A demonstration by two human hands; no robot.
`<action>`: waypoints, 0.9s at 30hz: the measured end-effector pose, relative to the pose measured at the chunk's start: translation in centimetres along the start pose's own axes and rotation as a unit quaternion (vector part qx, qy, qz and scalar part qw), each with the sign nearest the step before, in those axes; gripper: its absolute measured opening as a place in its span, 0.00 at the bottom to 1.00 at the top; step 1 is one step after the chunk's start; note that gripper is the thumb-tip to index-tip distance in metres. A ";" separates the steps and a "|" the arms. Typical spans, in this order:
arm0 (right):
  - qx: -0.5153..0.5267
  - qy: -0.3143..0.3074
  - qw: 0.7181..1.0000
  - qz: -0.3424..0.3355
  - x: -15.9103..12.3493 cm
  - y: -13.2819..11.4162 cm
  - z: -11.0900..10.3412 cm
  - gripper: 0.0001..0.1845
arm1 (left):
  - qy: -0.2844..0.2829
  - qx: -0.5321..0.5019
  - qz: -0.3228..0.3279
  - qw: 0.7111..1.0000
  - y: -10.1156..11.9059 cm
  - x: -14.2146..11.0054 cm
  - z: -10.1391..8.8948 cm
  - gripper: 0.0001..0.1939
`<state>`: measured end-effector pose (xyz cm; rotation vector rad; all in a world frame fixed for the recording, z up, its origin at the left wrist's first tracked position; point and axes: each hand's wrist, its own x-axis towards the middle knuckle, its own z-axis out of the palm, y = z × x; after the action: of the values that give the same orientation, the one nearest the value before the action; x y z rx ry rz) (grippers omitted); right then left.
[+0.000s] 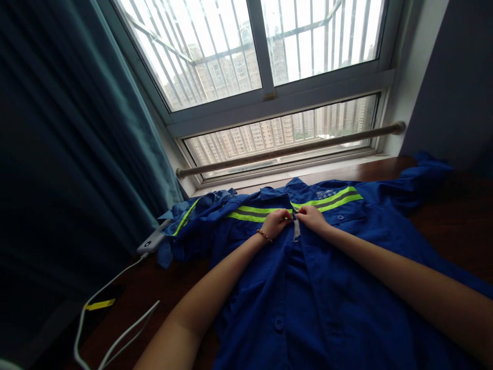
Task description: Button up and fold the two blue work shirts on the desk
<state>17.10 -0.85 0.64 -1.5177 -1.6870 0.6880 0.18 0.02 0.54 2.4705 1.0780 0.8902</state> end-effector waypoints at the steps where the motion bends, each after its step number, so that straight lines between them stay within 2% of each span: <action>1: 0.015 -0.015 1.000 0.006 0.3 0.1 0.1 0.08 | -0.005 -0.003 -0.016 1.000 -0.2 0.2 0.1 0.04; 5: 0.095 -0.057 0.993 0.050 1.2 -0.1 0.5 0.11 | 0.011 -0.058 -0.066 0.996 -1.2 0.7 0.5 0.07; 8: 0.145 -0.072 0.984 0.069 1.6 -0.2 0.8 0.12 | 0.015 -0.159 -0.101 0.982 -1.7 0.8 0.7 0.10; 10: 0.166 -0.080 0.981 0.066 1.5 -0.1 0.9 0.12 | 0.003 -0.260 -0.127 0.957 -1.7 0.7 0.6 0.13; 13: 0.216 -0.085 0.970 0.067 1.2 -0.1 0.6 0.11 | -0.030 -0.407 -0.158 0.899 -1.5 0.5 0.1 0.22; 16: 0.306 -0.088 0.943 0.095 1.0 -0.6 0.0 0.10 | -0.050 -0.464 -0.175 0.867 -1.2 0.5 -0.8 0.26; 19: 0.362 -0.113 0.919 0.107 1.0 -1.4 -0.4 0.10 | -0.026 -0.457 -0.170 0.873 -1.0 0.9 -1.5 0.27; 21: 0.371 -0.127 0.914 0.103 1.0 -1.6 -0.2 0.11 | -0.008 -0.443 -0.170 0.880 -1.0 1.0 -1.6 0.28; 27: 0.308 -0.142 0.939 0.047 0.4 -0.7 0.8 0.14 | 0.002 -0.388 -0.190 0.902 -1.2 0.5 -0.7 0.27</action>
<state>16.06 -0.51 0.83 -1.0831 -1.4026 1.3915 -0.67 1.25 0.69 1.5416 0.9122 0.9522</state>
